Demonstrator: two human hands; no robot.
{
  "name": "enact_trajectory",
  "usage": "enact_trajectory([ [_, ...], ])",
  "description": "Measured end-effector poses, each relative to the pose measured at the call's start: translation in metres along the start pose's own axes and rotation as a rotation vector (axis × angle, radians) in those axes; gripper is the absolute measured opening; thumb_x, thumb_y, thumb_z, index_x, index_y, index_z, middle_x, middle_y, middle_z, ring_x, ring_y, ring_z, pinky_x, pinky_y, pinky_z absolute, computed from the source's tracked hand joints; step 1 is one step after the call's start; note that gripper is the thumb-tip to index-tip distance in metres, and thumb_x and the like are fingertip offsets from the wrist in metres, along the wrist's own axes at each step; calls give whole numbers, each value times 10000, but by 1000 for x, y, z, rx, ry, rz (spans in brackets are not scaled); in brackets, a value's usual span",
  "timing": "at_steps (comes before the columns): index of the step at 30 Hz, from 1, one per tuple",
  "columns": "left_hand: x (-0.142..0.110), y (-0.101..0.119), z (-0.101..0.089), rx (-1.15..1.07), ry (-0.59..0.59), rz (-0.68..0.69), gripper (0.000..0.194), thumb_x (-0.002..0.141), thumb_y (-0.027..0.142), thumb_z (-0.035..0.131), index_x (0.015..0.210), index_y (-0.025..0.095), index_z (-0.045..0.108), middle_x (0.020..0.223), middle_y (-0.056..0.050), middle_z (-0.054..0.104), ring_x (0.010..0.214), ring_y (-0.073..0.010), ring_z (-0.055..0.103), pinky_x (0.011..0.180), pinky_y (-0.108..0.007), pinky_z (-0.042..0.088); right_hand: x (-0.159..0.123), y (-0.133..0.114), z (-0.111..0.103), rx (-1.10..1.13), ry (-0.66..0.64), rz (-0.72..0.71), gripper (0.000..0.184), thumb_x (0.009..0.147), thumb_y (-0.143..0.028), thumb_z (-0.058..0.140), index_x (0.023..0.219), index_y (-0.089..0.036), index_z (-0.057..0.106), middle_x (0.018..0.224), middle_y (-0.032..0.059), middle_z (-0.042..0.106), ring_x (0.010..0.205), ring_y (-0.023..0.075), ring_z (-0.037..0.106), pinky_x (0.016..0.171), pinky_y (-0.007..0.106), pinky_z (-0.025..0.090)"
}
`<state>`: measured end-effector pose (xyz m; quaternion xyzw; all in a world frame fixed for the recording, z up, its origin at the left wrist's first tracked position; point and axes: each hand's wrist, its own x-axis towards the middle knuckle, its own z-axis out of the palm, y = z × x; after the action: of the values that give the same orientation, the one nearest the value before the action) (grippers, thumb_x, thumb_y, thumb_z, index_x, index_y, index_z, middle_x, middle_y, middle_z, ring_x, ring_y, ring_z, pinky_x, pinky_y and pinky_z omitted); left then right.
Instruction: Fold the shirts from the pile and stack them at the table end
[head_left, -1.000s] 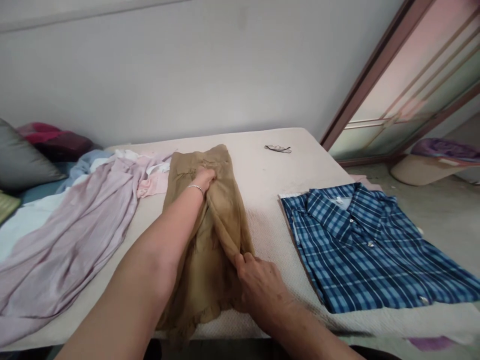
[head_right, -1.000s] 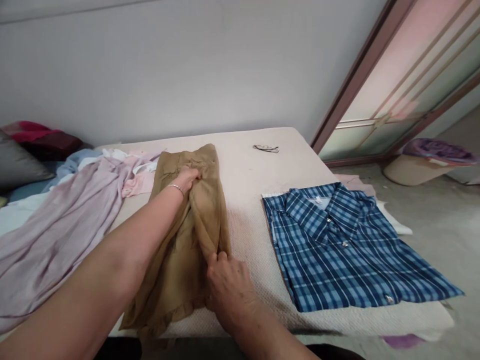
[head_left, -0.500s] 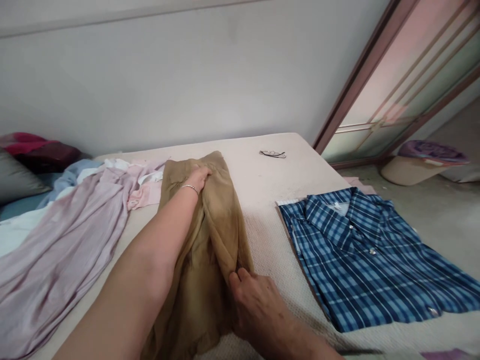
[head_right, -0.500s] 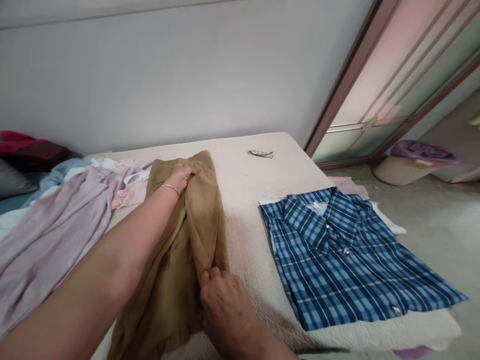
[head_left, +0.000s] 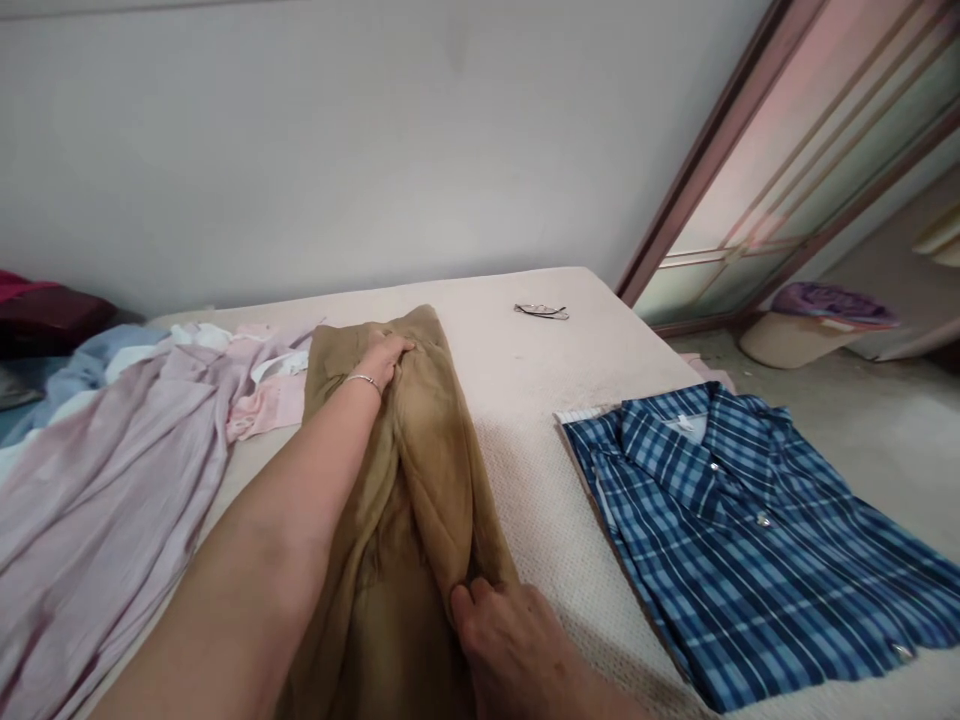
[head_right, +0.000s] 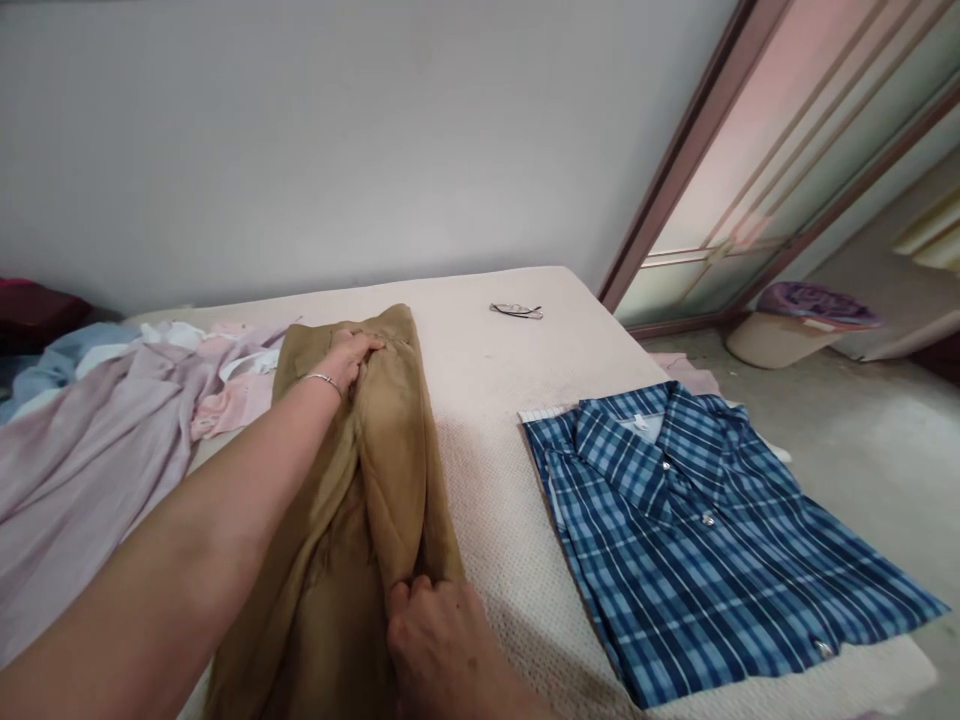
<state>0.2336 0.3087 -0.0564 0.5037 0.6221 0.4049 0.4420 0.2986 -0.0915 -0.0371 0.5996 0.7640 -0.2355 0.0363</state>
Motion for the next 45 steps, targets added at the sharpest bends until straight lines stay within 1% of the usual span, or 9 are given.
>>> enact_trajectory([
  [6, 11, -4, -12, 325, 45, 188, 395, 552, 16, 759, 861, 203, 599, 1096, -139, 690, 1259, -380, 544, 1072, -476, 432, 8, 3, -11, -30, -96, -27, 330, 682, -184, 700, 1008, -156, 660, 853, 83, 737, 728, 263, 712, 571, 313, 454],
  [12, 23, -15, -11, 572, 41, 333, 442, 606, 113, 831, 979, 209, 613, 1071, -152, 692, 1223, -379, 576, 1039, -444, 456, 7, 13, -33, 104, -80, -19, 209, 701, -164, 637, 903, -199, 679, 802, 47, 750, 713, 240, 728, 564, 282, 441],
  [17, 10, -13, -11, 763, 11, 430, 455, 734, 188, 759, 1151, 176, 575, 1162, -186, 658, 1215, -378, 562, 1062, -469, 410, 9, 17, -22, 38, -88, -50, 214, 734, -213, 645, 939, -174, 691, 779, 64, 740, 671, 241, 717, 548, 287, 450],
  [21, -16, 2, -5, 901, 33, 611, 436, 862, 267, 616, 1261, 115, 527, 1370, -232, 535, 1352, -401, 423, 1153, -489, 287, 10, 11, -15, -32, -121, -59, 309, 797, -420, 715, 962, -159, 702, 791, 80, 738, 665, 262, 711, 557, 314, 490],
  [24, -32, 3, 11, 989, -115, 752, 454, 978, 360, 396, 1290, 66, 546, 1463, -247, 475, 1425, -375, 350, 1192, -476, 237, 7, 7, -21, 42, -19, 26, 505, 825, -658, 650, 945, -170, 694, 794, 88, 722, 700, 266, 699, 610, 347, 525],
  [28, -39, -23, 34, 1047, -320, 664, 650, 1000, 484, 273, 1479, 76, 434, 1634, -216, 273, 1522, -379, 182, 1217, -581, 123, 12, 7, -17, 100, 319, 0, 549, 949, -636, 488, 1216, -177, 632, 1209, 154, 679, 1110, 309, 635, 918, 449, 519],
  [32, -35, -35, 42, 1023, -312, 628, 681, 987, 522, 301, 1556, 152, 355, 1673, -163, 184, 1551, -355, 102, 1219, -611, 14, 23, 6, 11, 35, 357, -77, 825, 949, -633, 495, 1566, -113, 320, 1644, 184, 267, 1517, 343, 216, 1198, 525, 278],
  [39, -55, -9, 15, 654, -544, 474, 539, 864, 458, 599, 1334, 194, 599, 1613, -154, 353, 1533, -302, 225, 1250, -465, 72, 24, 5, 25, 29, 257, -44, 926, 917, -666, 529, 1604, -113, 248, 1676, 162, 104, 1549, 342, 65, 1227, 566, 216],
  [45, -98, -45, 0, 666, -670, 652, 798, 784, 514, 685, 1486, 207, 462, 1647, -168, 256, 1549, -309, 168, 1251, -472, 15, 27, 4, 29, 8, 268, -27, 951, 907, -682, 528, 1605, -105, 239, 1669, 181, 84, 1549, 356, 31, 1210, 627, 197],
])
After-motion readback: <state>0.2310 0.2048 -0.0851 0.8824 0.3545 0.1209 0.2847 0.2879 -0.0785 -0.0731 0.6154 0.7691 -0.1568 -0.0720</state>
